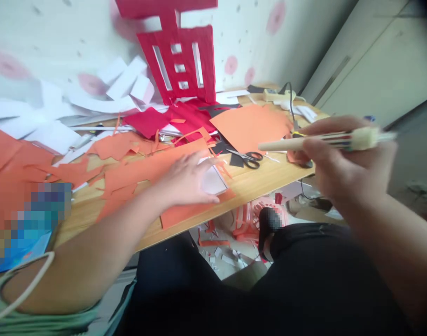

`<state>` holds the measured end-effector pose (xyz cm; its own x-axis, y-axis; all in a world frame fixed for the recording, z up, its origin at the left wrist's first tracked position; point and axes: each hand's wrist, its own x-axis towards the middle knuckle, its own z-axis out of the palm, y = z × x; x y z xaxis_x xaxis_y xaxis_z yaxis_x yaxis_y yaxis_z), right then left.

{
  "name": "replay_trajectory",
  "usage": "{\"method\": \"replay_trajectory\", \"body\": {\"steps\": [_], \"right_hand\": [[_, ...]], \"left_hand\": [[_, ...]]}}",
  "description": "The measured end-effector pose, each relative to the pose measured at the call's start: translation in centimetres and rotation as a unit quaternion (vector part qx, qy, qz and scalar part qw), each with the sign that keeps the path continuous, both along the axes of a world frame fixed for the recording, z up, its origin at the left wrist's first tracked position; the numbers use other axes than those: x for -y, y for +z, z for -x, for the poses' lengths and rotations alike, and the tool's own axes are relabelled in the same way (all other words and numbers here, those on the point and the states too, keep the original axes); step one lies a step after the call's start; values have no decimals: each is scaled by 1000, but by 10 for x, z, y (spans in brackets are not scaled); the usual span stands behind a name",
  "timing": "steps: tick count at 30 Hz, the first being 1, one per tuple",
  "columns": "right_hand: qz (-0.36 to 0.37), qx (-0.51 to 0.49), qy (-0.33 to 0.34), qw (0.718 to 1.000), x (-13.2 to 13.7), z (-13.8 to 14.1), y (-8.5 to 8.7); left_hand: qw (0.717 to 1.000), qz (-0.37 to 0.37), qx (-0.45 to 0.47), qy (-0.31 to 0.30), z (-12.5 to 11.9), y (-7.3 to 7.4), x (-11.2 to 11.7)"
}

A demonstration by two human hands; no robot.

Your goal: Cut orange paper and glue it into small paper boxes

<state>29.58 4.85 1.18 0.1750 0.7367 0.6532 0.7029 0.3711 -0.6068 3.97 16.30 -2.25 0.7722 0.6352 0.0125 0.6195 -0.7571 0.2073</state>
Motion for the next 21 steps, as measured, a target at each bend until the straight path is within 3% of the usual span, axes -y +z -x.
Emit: {"method": "replay_trajectory", "body": {"steps": [4, 8, 10, 12, 15, 18, 21], "right_hand": [[89, 135, -27, 987, -23, -22, -23], [223, 332, -38, 916, -50, -30, -38], [255, 394, -30, 882, -61, -34, -44], [266, 419, -12, 868, -70, -39, -52], [262, 424, -5, 867, -82, -49, -68], [237, 418, -34, 876, -91, -63, -81], [184, 406, -53, 894, -95, -73, -86]], "left_hand": [[998, 53, 41, 1, 2, 14, -4], [975, -76, 159, 132, 40, 42, -25], [958, -152, 160, 181, 71, 47, -41], [938, -189, 140, 254, 101, 41, -58], [921, -207, 108, 313, 131, 22, -80], [909, -190, 53, 368, 143, 4, -93], [908, -172, 43, 379, 145, -6, -101]]}}
